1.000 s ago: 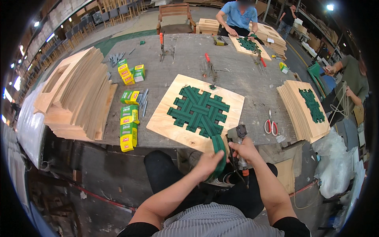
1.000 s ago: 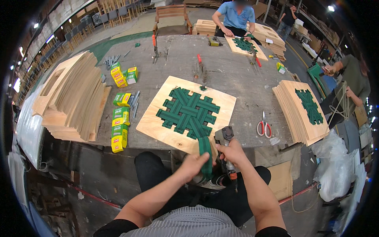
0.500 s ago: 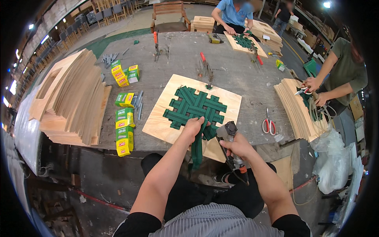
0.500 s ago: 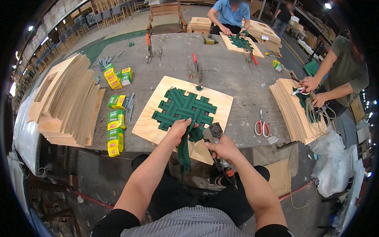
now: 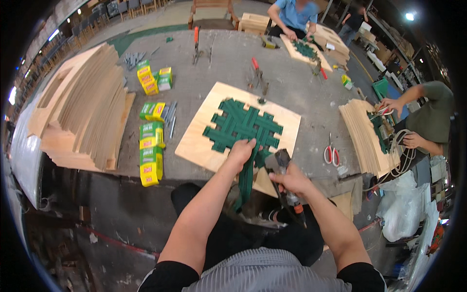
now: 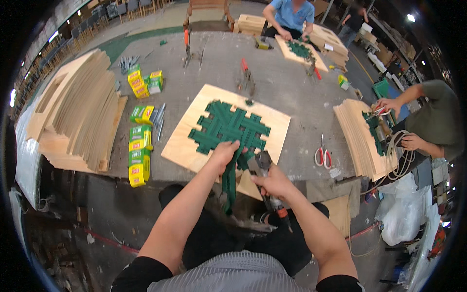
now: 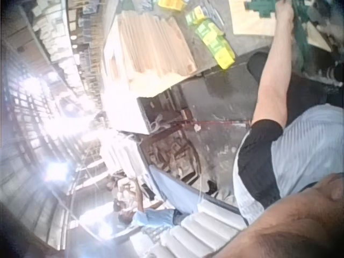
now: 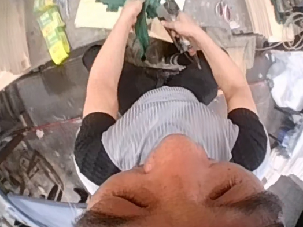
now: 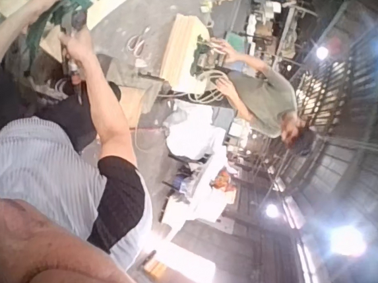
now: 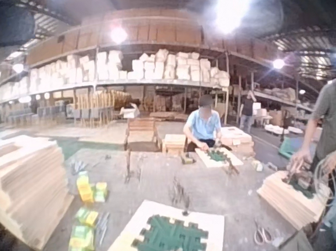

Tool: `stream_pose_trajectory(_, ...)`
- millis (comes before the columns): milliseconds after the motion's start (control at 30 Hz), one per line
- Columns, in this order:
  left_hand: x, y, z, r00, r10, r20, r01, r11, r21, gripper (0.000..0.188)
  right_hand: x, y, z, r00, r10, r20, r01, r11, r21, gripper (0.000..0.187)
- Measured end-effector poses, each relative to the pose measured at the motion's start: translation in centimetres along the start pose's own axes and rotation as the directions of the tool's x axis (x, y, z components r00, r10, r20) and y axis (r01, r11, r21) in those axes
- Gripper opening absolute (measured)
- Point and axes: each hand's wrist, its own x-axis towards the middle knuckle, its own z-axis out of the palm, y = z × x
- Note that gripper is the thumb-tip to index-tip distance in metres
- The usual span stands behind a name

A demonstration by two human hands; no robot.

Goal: The person weaves green plastic straps into a crisscross pattern on a square wooden board. They use a pneumatic staple gun to secure the straps and scissors to trim excess material. The task is performed repeatedly on the same board throughout the clip.

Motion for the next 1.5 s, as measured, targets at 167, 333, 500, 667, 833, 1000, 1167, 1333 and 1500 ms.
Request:
stream_pose_trajectory(167, 0.2, -0.1, -1.0, 1.0, -0.004, 0.003, 0.004, 1.0, 0.016, 0.038, -0.4, -1.6, 1.0, 0.998, 0.025, 0.06, -0.02, 0.996, -0.087, 0.039)
stream_pose_trajectory(333, 0.0, 0.0, -0.2, 1.0, -0.02, 0.009, 0.02, 1.0, -0.016, 0.035, -1.2, -0.9, 1.7, 0.997, -0.01, 0.082, 0.008, 1.0, 0.019, 0.043)
stream_pose_trajectory(500, -0.4, 0.6, -0.7, 1.0, 0.015, -0.009, -0.014, 0.999, 0.051, 0.035, -1.1, -2.1, 1.2, 0.998, 0.005, 0.07, -0.003, 1.0, -0.025, 0.04)
stream_pose_trajectory(667, -1.6, -3.0, -1.0, 0.734, 0.678, -0.048, -0.598, 0.678, 0.428, 0.038, -0.8, 0.4, -2.1, 0.998, -0.004, -0.059, 0.025, 0.936, 0.35, 0.032)
stream_pose_trajectory(833, -4.1, -6.2, 1.8, 0.539, 0.833, 0.125, -0.592, 0.269, 0.76, 0.034, 0.6, 6.7, -8.7, 0.92, 0.187, -0.344, 0.084, 0.764, 0.639, 0.022)
stream_pose_trajectory(1000, -3.8, -6.5, 2.8, 0.394, 0.882, 0.258, -0.622, 0.049, 0.781, 0.03, 5.9, 9.8, -14.6, 0.939, 0.243, -0.243, 0.056, 0.59, 0.805, 0.03)
stream_pose_trajectory(1167, -3.5, -6.6, 3.5, 0.425, 0.859, 0.286, -0.599, 0.029, 0.8, 0.03, 9.6, 9.3, -17.7, 0.927, 0.243, -0.286, -0.013, 0.783, 0.622, 0.054)
stream_pose_trajectory(1333, -3.7, -6.6, 2.4, 0.439, 0.86, 0.261, -0.564, 0.037, 0.825, 0.029, 8.5, 4.8, -17.3, 0.918, 0.149, -0.367, -0.313, 0.842, -0.44, 0.071)
stream_pose_trajectory(1500, -3.4, -7.0, 3.1, 0.485, 0.826, 0.289, -0.592, 0.066, 0.804, 0.027, 5.2, 9.2, -18.8, 0.838, -0.151, -0.525, -0.171, 0.841, -0.514, 0.042)
